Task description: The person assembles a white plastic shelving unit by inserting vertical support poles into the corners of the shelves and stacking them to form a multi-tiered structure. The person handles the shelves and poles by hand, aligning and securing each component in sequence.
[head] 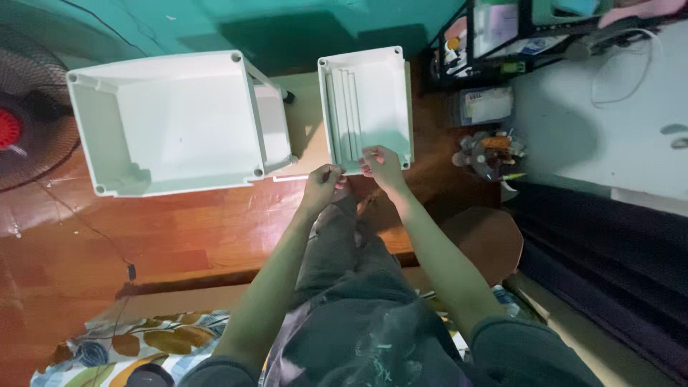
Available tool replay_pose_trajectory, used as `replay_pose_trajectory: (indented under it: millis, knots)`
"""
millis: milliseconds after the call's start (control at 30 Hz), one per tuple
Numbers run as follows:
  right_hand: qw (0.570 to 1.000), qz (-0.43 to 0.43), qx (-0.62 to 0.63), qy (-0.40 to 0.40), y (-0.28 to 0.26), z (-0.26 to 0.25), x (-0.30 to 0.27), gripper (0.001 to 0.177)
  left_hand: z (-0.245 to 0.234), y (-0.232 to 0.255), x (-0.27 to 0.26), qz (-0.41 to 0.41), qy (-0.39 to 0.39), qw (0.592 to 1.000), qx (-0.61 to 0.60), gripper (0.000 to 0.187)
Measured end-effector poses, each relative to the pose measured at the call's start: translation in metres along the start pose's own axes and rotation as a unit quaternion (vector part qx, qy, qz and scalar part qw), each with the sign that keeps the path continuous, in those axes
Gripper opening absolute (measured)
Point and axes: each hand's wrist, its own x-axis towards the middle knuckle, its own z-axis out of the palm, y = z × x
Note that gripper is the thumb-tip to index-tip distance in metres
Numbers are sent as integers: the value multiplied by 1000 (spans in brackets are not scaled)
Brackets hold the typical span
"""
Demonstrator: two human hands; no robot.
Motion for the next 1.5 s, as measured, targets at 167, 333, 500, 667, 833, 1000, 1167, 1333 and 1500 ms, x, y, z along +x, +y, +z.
replay_pose_trajectory:
  millis: [167, 333, 500, 667, 833, 1000, 1167, 1333, 1500]
  knots:
    - [972, 100, -197, 74, -7, 15, 54, 28, -11, -9, 44, -21, 7, 1000, -10, 27]
    - [924, 17, -372, 93, 9, 16, 95, 30, -7, 15, 69, -76, 15, 996, 42, 22]
    - [894, 24, -442, 61, 35, 11, 126, 30, -2, 37, 82, -112, 32, 991, 61, 22]
    - [895, 52, -437, 65, 22, 15, 127, 29, 4, 48, 87, -47, 48, 996, 55, 22]
    - [913, 13, -406, 30, -50, 15, 84, 26, 10, 84, 74, -7, 96, 994, 53, 26]
    - [929, -175, -306, -114, -141, 4, 33, 20, 20, 155, 52, 107, 138, 983, -56, 42]
    - [920, -188, -307, -157, -205, -26, 16, 26, 19, 218, 12, 117, 173, 945, -253, 42]
    - [936, -226, -191, -192, -259, -45, 26, 25, 35, 248, -18, 189, 224, 892, -344, 38]
    - [958, -208, -15, -198, -283, -45, 25, 38, 48, 248, -24, 205, 271, 833, -437, 30]
